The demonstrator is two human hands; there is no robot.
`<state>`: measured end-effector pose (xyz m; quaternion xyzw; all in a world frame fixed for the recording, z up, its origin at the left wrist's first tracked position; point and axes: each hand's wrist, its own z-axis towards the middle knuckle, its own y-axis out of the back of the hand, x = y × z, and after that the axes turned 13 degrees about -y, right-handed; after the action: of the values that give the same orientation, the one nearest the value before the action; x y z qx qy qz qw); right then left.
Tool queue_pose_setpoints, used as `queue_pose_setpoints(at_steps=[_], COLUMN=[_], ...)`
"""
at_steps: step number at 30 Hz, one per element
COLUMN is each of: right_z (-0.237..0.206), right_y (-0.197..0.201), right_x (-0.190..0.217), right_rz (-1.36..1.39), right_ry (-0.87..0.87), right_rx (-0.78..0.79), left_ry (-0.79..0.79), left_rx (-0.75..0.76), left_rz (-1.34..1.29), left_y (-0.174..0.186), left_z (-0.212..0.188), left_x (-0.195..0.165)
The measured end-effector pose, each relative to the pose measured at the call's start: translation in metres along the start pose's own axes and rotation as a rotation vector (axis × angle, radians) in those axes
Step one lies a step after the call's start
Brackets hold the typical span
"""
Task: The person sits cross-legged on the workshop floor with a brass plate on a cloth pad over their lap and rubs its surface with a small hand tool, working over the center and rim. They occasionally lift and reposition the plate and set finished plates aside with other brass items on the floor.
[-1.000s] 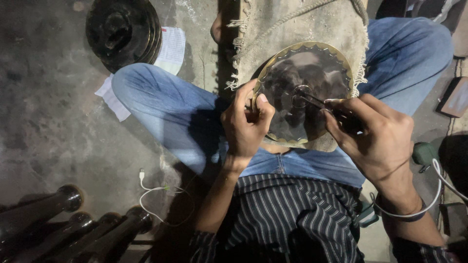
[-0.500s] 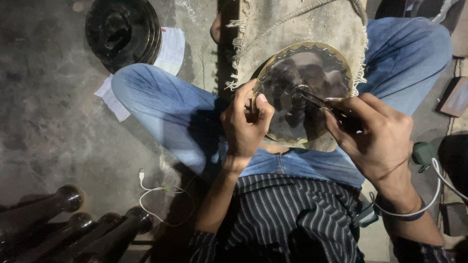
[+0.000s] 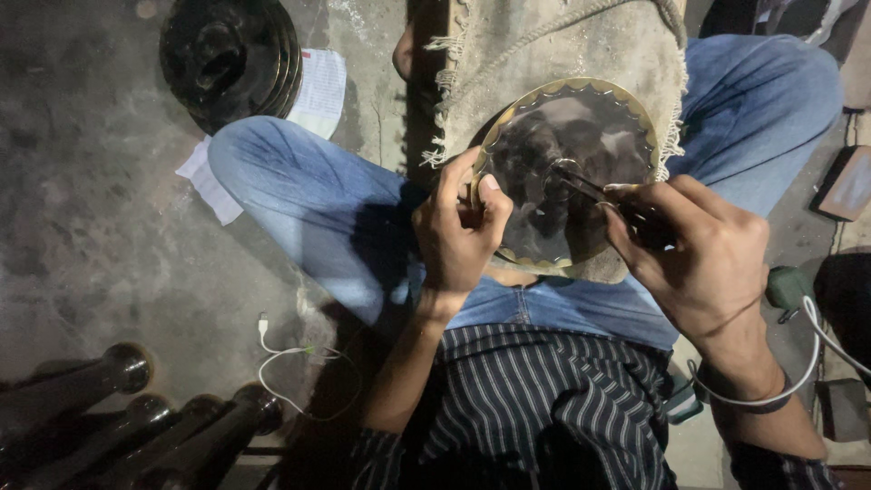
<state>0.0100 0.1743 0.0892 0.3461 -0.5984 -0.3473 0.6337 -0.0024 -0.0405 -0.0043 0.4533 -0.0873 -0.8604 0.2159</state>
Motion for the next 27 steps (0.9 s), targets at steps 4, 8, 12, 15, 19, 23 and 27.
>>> queue_pose_setpoints(at_steps=[4, 8, 12, 15, 19, 23, 27], right_z=[0.0, -0.008, -0.022, -0.024, -0.022, -0.049, -0.077], right_y=[-0.002, 0.002, 0.0, 0.0, -0.003, -0.007, -0.027], right_x=[0.001, -0.002, 0.002, 0.004, 0.004, 0.009, -0.02], right_rz=[-0.029, -0.02, -0.03, -0.077, -0.192, -0.294, -0.451], right_ry=[-0.002, 0.003, 0.011, 0.044, 0.109, 0.278, 0.377], right_rx=[0.008, 0.027, 0.023, 0.027, 0.062, 0.101, 0.169], left_ry=[0.031, 0.055, 0.053, 0.077, 0.096, -0.01, 0.046], left_rx=[0.003, 0.008, 0.003, -0.001, -0.002, -0.033, -0.069], left_rz=[-0.008, 0.011, -0.009, 0.005, 0.053, 0.091, 0.068], left_y=[-0.002, -0.003, 0.003, 0.004, 0.007, 0.027, 0.006], left_z=[-0.001, -0.008, -0.019, -0.022, -0.027, -0.056, -0.112], left_x=[0.002, -0.002, -0.01, -0.012, -0.013, -0.025, -0.031])
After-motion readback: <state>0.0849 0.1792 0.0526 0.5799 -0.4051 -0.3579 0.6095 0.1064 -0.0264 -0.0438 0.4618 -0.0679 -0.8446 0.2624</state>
